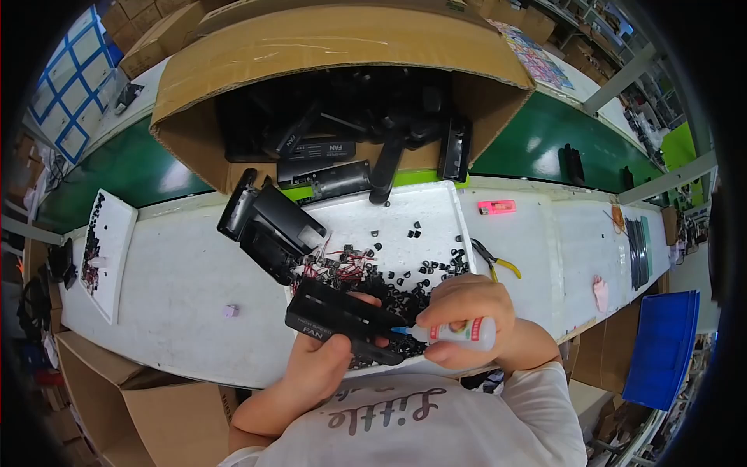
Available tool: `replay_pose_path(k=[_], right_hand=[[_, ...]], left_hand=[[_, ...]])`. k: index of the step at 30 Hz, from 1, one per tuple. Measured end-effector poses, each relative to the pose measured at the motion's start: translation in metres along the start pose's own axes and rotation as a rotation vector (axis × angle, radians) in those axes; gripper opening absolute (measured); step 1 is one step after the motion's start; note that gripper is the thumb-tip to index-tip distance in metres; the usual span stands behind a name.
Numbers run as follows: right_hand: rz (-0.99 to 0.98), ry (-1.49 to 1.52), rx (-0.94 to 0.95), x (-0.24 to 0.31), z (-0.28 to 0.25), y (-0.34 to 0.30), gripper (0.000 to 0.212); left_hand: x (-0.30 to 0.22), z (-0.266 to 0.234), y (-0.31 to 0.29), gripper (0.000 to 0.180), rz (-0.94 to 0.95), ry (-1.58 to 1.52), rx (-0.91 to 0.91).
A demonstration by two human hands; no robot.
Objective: The person assembles electronic housing components by applying glue from a bottle and attaching small parts from a parts tray to the housing.
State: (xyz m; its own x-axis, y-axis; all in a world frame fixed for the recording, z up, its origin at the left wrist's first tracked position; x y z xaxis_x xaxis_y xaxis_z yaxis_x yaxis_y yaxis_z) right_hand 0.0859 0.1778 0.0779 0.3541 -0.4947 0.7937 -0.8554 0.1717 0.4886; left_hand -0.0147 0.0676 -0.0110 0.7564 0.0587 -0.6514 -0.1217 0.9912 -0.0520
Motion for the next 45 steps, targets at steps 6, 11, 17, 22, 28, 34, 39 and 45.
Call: replay_pose_path(k=[6, 11, 17, 22, 28, 34, 39, 45], right_hand=[[-0.018, -0.041, -0.005, 0.003, 0.003, 0.002, 0.029], [-0.006, -0.137, 0.006, 0.009, 0.0, 0.004, 0.026], [0.589, -0.956, -0.049, -0.015, -0.048, -0.001, 0.022], [0.919, -1.105, 0.218, -0.084, -0.061, -0.029, 0.025], [0.684, -0.971, 0.181, -0.077, -0.044, -0.014, 0.021], [0.242, -0.806, 0.145, -0.086, 0.012, 0.014, 0.013], [0.216, -0.797, 0.172, -0.092, 0.021, 0.014, 0.016], [0.23, -0.615, 0.204, -0.097, 0.038, 0.016, 0.015]], left_hand=[[-0.003, 0.003, 0.0, 0.061, 0.032, 0.008, 0.002], [-0.003, 0.005, 0.001, 0.06, 0.036, -0.001, 0.016], [-0.014, -0.017, -0.003, 0.066, 0.165, 0.154, -0.222], [-0.012, -0.012, 0.003, 0.08, 0.191, 0.033, -0.017], [-0.019, -0.01, 0.004, 0.067, 0.259, -0.018, 0.074], [-0.02, -0.021, 0.006, 0.041, 0.287, 0.018, -0.019], [-0.021, -0.022, 0.003, 0.057, 0.288, -0.008, -0.093], [-0.017, -0.024, 0.007, 0.065, 0.242, -0.071, -0.127]])
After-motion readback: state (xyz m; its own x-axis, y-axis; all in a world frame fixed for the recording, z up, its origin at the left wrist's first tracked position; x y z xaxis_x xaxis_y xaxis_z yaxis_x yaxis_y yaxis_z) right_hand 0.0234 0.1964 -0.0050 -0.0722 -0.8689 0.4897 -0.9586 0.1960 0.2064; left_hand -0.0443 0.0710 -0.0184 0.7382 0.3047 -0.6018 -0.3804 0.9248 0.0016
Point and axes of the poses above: each hand's wrist, its own y-axis towards the middle knuckle, its own z-axis out of the palm, x = y × z, the point moved 7 cm from there along y, towards the middle knuckle, and after that the axes turned 8 degrees about x, right-handed, at the moved point
